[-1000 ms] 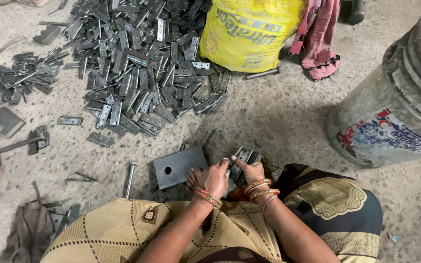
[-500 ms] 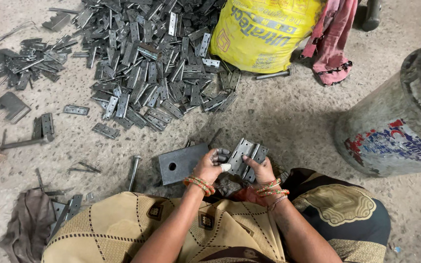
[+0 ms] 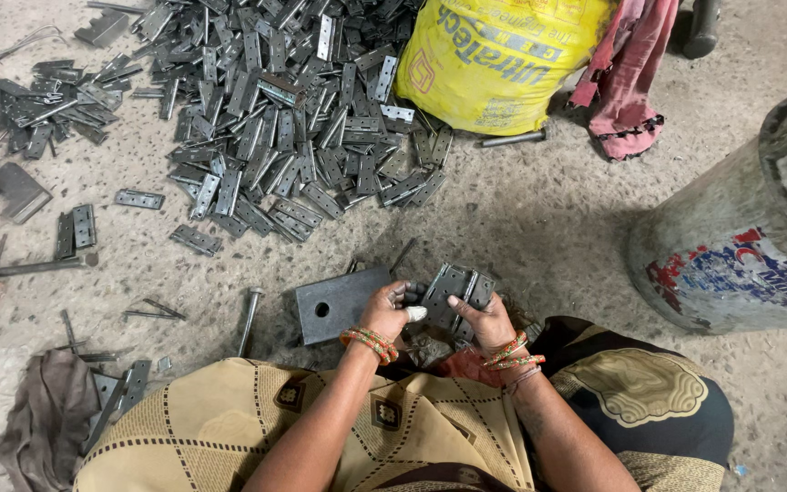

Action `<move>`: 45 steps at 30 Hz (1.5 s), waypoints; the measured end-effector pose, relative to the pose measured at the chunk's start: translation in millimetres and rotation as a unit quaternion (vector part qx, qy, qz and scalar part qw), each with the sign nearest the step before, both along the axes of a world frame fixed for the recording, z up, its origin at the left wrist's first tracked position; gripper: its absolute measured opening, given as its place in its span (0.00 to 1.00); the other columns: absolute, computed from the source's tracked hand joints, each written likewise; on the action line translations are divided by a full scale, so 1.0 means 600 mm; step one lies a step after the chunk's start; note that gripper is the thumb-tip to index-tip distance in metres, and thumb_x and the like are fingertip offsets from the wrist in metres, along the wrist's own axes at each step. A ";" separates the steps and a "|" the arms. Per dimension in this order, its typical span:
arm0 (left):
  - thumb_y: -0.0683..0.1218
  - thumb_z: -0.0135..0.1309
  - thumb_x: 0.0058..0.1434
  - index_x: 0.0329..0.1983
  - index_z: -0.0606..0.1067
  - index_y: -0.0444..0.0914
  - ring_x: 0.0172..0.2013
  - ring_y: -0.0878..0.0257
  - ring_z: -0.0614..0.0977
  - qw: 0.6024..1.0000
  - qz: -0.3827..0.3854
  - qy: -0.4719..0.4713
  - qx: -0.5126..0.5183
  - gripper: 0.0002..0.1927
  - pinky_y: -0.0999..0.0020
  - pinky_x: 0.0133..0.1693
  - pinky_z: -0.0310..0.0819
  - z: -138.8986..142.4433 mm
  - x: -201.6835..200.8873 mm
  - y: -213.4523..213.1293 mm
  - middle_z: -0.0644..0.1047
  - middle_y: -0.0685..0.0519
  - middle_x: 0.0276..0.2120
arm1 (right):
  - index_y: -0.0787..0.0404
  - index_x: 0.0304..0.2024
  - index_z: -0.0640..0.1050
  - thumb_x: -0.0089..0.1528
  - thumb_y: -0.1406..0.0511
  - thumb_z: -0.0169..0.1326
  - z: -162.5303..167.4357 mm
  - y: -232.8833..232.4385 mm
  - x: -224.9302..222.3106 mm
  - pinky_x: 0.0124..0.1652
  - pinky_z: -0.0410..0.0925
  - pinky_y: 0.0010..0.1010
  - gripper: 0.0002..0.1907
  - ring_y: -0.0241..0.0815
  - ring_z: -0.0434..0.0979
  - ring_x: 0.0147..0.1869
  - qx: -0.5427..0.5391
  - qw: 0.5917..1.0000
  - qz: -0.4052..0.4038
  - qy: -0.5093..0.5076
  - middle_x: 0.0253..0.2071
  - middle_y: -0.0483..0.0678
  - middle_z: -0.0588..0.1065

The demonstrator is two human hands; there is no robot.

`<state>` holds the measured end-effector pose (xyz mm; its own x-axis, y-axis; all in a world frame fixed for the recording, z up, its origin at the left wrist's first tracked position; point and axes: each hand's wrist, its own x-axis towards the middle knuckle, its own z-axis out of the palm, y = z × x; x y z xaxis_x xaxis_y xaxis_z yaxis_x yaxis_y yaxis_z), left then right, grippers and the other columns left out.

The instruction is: The person sits on the floor and sorts metal hinge plates from a large pile, picking plates one at a time and stacking matching pieces by their lap. A second worker nearby handles similar plates. The person continues picking and stacking plates throughout the clip.

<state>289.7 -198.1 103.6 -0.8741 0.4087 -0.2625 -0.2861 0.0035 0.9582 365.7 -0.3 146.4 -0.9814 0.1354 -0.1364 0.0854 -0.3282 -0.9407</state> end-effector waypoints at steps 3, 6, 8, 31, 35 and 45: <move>0.35 0.65 0.51 0.49 0.82 0.40 0.38 0.69 0.84 0.999 -0.018 0.015 -0.030 0.21 0.72 0.43 0.81 0.006 0.001 0.003 0.85 0.57 0.40 | 0.62 0.49 0.81 0.62 0.69 0.61 -0.011 0.003 -0.001 0.49 0.72 0.32 0.13 0.35 0.80 0.47 0.015 1.000 -0.009 -0.025 0.44 0.43 0.82; 0.44 0.71 0.49 0.54 0.80 0.43 0.40 0.69 0.83 0.982 -0.053 0.100 -0.153 0.26 0.69 0.46 0.79 0.032 0.007 0.008 0.84 0.57 0.44 | 0.62 0.47 0.82 0.60 0.69 0.64 -0.023 0.006 -0.004 0.46 0.74 0.34 0.13 0.36 0.80 0.45 -0.018 0.998 -0.031 -0.053 0.42 0.44 0.82; 0.52 0.77 0.47 0.56 0.76 0.42 0.42 0.67 0.82 0.954 -0.079 0.156 -0.244 0.34 0.65 0.49 0.75 0.055 0.016 0.011 0.81 0.55 0.47 | 0.61 0.46 0.82 0.58 0.69 0.66 -0.029 0.008 -0.006 0.45 0.74 0.35 0.14 0.37 0.81 0.43 -0.021 0.997 -0.039 -0.068 0.41 0.44 0.82; 0.37 0.49 0.67 0.49 0.79 0.34 0.34 0.60 0.84 0.980 -0.036 -0.184 0.063 0.11 0.61 0.34 0.86 -0.029 -0.022 -0.001 0.82 0.50 0.38 | 0.78 0.57 0.67 0.64 0.53 0.71 -0.083 0.039 -0.036 0.51 0.70 0.41 0.39 0.48 0.74 0.53 0.165 0.941 -0.140 -0.262 0.53 0.61 0.75; 0.41 0.53 0.67 0.49 0.81 0.36 0.37 0.61 0.84 0.989 -0.045 -0.128 0.064 0.11 0.59 0.36 0.85 -0.002 -0.019 0.006 0.83 0.50 0.40 | 0.69 0.55 0.74 0.59 0.47 0.63 -0.064 0.022 -0.030 0.48 0.73 0.41 0.35 0.48 0.79 0.48 -0.171 0.955 -0.072 -0.231 0.48 0.57 0.79; 0.44 0.59 0.58 0.46 0.83 0.40 0.41 0.57 0.86 0.966 0.095 0.130 -0.201 0.12 0.64 0.43 0.78 0.033 -0.041 -0.004 0.85 0.48 0.41 | 0.63 0.38 0.80 0.58 0.64 0.62 0.033 0.005 -0.044 0.25 0.72 0.36 0.10 0.43 0.78 0.24 -0.076 0.968 -0.157 -0.178 0.28 0.48 0.79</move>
<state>264.8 -200.5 123.4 -0.9812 0.1439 -0.1287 -0.0688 0.3619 0.9297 339.6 2.6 166.3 -0.7822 0.3716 -0.5001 0.2685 -0.5232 -0.8088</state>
